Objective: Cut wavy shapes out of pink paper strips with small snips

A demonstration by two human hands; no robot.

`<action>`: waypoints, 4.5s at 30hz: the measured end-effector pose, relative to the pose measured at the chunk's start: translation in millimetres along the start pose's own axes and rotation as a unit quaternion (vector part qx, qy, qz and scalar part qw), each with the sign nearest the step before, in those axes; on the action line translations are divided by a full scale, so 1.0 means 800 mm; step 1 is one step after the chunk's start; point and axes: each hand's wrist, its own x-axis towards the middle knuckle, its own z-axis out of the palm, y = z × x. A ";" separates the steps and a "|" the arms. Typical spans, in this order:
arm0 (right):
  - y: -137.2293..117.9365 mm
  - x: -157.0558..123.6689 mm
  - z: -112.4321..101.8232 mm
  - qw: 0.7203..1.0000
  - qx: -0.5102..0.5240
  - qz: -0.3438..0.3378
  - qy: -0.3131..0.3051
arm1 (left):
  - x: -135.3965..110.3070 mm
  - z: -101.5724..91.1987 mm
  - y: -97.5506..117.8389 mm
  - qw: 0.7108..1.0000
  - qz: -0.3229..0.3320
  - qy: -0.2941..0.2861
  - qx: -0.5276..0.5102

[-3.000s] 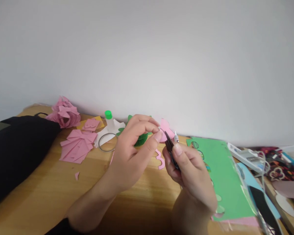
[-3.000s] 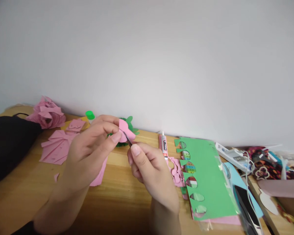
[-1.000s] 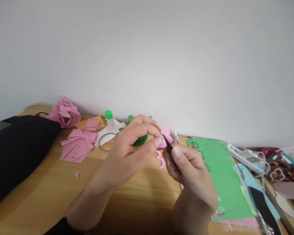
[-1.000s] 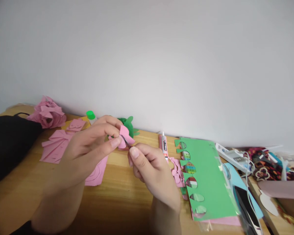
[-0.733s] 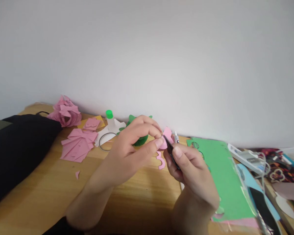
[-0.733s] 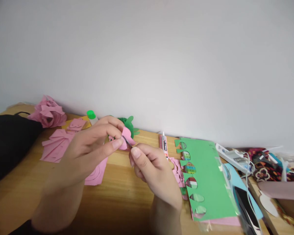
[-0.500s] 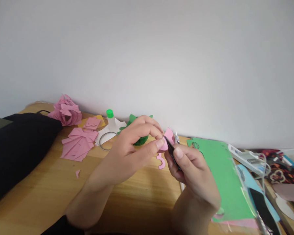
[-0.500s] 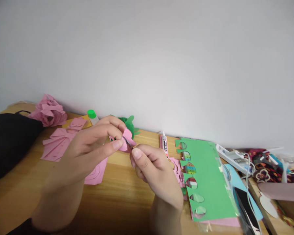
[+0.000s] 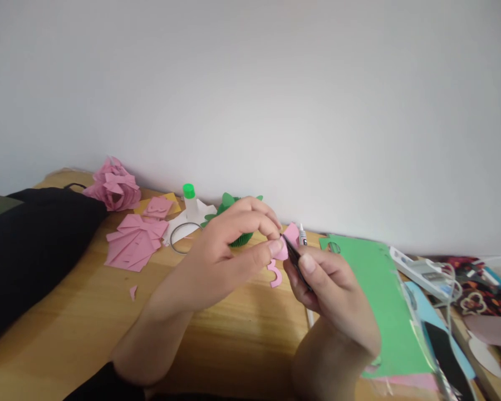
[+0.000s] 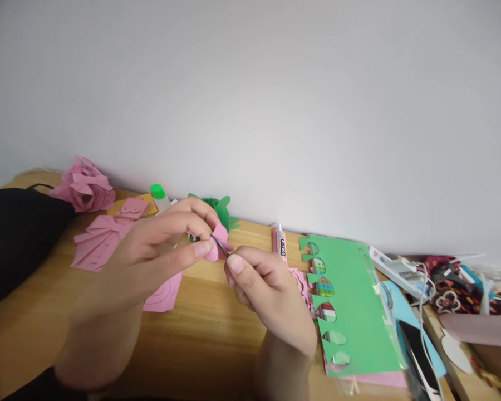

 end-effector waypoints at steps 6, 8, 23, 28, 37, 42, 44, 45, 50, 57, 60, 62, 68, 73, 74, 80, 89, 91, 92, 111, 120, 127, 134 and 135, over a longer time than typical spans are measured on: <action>-0.002 0.001 0.001 1.000 -0.006 -0.004 0.002 | 0.000 0.001 0.001 0.999 -0.014 -0.009 -0.036; -0.001 0.002 0.000 1.000 -0.002 -0.006 -0.003 | -0.001 0.002 0.001 0.997 -0.037 -0.012 -0.069; 0.000 0.003 -0.004 1.000 0.010 -0.006 -0.028 | -0.005 0.000 -0.002 0.990 -0.087 -0.017 -0.109; 0.004 0.004 -0.005 0.999 0.022 -0.018 -0.034 | -0.004 0.000 -0.002 0.989 -0.088 -0.016 -0.122; 0.008 0.007 -0.007 0.998 0.037 -0.007 -0.055 | -0.003 -0.001 0.000 0.989 -0.079 -0.014 -0.121; 0.008 0.010 -0.006 0.994 0.079 0.019 -0.068 | -0.003 -0.002 -0.001 0.991 -0.067 -0.015 -0.115; 0.007 0.011 -0.004 0.994 0.087 0.015 -0.060 | -0.001 -0.001 -0.003 0.991 -0.061 -0.008 -0.122; 0.006 0.011 -0.003 0.994 0.092 0.011 -0.054 | 0.000 0.000 -0.003 0.990 -0.061 -0.004 -0.125; 0.008 0.012 0.001 0.993 0.109 -0.009 -0.031 | 0.002 0.008 -0.006 0.988 -0.078 0.017 -0.136; 0.005 0.010 0.005 0.990 0.120 -0.027 0.063 | 0.001 0.012 -0.008 0.994 -0.070 0.058 -0.061; 0.002 0.008 0.009 0.986 0.073 -0.030 0.146 | 0.001 0.014 -0.008 0.995 -0.066 0.061 -0.052; 0.000 0.008 0.012 0.984 0.042 -0.037 0.167 | 0.000 0.017 -0.007 0.994 -0.069 0.068 -0.042; -0.005 0.007 0.006 0.973 -0.010 -0.031 0.231 | -0.001 0.025 -0.009 0.994 -0.039 0.096 0.037; -0.001 -0.025 -0.040 0.908 -0.082 0.031 0.410 | 0.001 0.027 -0.016 0.992 -0.101 0.075 0.013; 0.006 -0.034 -0.051 0.898 -0.107 0.064 0.422 | 0.001 0.028 -0.018 0.991 -0.116 0.067 0.000; 0.078 -0.094 -0.098 0.797 -0.266 0.260 0.475 | 0.006 0.051 -0.038 0.981 -0.190 0.005 -0.023; 0.117 -0.142 -0.120 0.756 -0.299 0.298 0.501 | -0.006 0.086 -0.100 0.947 -0.314 -0.064 0.010; 0.120 -0.141 -0.106 0.775 -0.295 0.291 0.478 | -0.019 0.079 -0.114 0.939 -0.338 -0.059 0.016; 0.122 -0.137 -0.097 0.788 -0.292 0.288 0.459 | -0.026 0.076 -0.120 0.934 -0.351 -0.058 0.018; 0.192 -0.051 -0.038 0.891 -0.161 0.346 0.245 | -0.061 0.091 -0.180 0.918 -0.323 -0.086 0.212; 0.184 -0.039 -0.040 0.886 -0.181 0.364 0.222 | -0.066 0.105 -0.184 0.893 -0.253 -0.118 0.353; 0.189 -0.044 -0.040 0.892 -0.181 0.342 0.233 | -0.071 0.108 -0.187 0.885 -0.229 -0.114 0.389; 0.202 -0.049 -0.039 0.893 -0.186 0.304 0.276 | -0.078 0.106 -0.194 0.897 -0.213 -0.104 0.373; 0.203 -0.049 -0.039 0.893 -0.188 0.297 0.282 | -0.076 0.106 -0.193 0.900 -0.211 -0.102 0.368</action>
